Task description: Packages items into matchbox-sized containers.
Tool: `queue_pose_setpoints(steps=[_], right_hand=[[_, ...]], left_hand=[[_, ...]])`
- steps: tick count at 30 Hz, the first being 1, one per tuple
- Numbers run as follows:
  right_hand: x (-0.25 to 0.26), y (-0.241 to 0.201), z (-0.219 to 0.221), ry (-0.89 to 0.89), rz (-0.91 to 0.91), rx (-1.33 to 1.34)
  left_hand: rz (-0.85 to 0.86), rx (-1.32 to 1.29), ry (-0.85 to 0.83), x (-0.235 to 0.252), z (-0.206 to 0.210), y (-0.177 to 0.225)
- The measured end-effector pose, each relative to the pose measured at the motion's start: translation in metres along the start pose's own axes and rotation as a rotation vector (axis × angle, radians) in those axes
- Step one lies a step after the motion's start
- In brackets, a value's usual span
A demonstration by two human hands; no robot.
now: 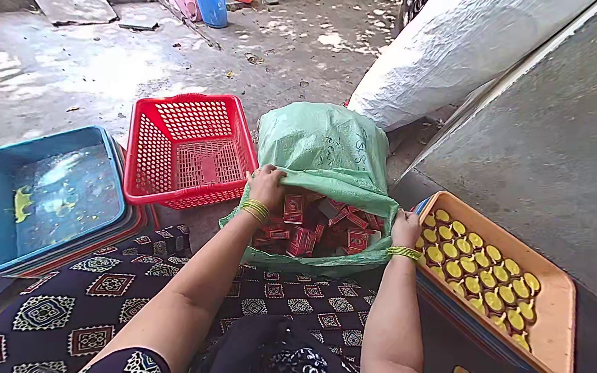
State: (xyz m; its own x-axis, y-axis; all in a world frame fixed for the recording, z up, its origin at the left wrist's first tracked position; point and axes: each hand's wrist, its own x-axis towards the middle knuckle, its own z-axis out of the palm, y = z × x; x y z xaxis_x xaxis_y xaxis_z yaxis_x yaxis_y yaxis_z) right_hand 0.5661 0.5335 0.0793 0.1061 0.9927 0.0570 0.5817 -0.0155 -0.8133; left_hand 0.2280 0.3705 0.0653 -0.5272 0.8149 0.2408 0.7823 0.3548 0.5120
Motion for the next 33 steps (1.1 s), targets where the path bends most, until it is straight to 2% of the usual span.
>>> queue_pose_setpoints(steps=[2,3,5,7,9,11,13,15,16,18,21,24,26,27,29,30,33], right_hand=[[-0.006,-0.005,0.005,0.135,-0.06,-0.149],[-0.01,-0.007,0.01,0.154,-0.134,-0.266],[-0.02,-0.013,0.019,0.132,-0.332,-0.442],[-0.037,-0.025,0.027,0.09,-0.527,-0.468],[-0.058,-0.035,0.037,0.015,-0.718,-0.439],[-0.08,-0.043,0.052,-0.17,-0.827,-0.404],[-0.102,-0.047,0.071,-0.524,-0.681,-0.504],[-0.117,-0.032,0.1,-0.831,-0.478,-0.676],[-0.124,-0.018,0.116,-0.915,-0.402,-0.763],[-0.132,0.011,0.142,-0.972,-0.305,-0.88],[-0.129,0.018,0.146,-0.985,-0.193,-0.842],[-0.115,-0.002,0.121,-0.895,-0.107,-0.522],[-0.112,-0.014,0.098,-0.865,0.054,-0.075],[-0.114,-0.018,0.089,-0.874,0.173,0.206],[-0.125,-0.022,0.08,-0.907,0.362,0.649],[-0.13,-0.02,0.08,-0.922,0.391,0.738],[-0.146,-0.018,0.088,-0.958,0.359,0.73]], left_hand=[[-0.091,-0.13,0.031,0.007,-0.01,-0.013],[-0.08,-0.162,0.08,0.008,-0.015,-0.015],[0.013,-0.117,0.178,0.004,-0.02,-0.013],[0.135,-0.001,0.199,-0.006,-0.022,-0.004],[0.243,0.084,0.097,-0.015,-0.023,0.007],[0.21,0.108,-0.174,-0.018,-0.024,0.021],[0.109,0.097,-0.387,-0.023,-0.022,0.032],[0.035,0.023,-0.467,-0.035,-0.024,0.044],[-0.001,-0.056,-0.474,-0.043,-0.026,0.05],[-0.111,-0.29,-0.457,-0.062,-0.03,0.061],[-0.452,-0.719,-0.435,-0.096,-0.035,0.071],[-0.793,-0.986,-0.419,-0.13,-0.022,0.056],[-0.953,-1.113,-0.503,-0.147,-0.012,0.049],[-0.971,-1.153,-0.556,-0.151,-0.006,0.045],[-0.866,-1.182,-0.604,-0.149,0.004,0.043],[-0.777,-1.179,-0.581,-0.144,0.007,0.045],[-0.614,-1.232,-0.412,-0.127,0.014,0.049]])
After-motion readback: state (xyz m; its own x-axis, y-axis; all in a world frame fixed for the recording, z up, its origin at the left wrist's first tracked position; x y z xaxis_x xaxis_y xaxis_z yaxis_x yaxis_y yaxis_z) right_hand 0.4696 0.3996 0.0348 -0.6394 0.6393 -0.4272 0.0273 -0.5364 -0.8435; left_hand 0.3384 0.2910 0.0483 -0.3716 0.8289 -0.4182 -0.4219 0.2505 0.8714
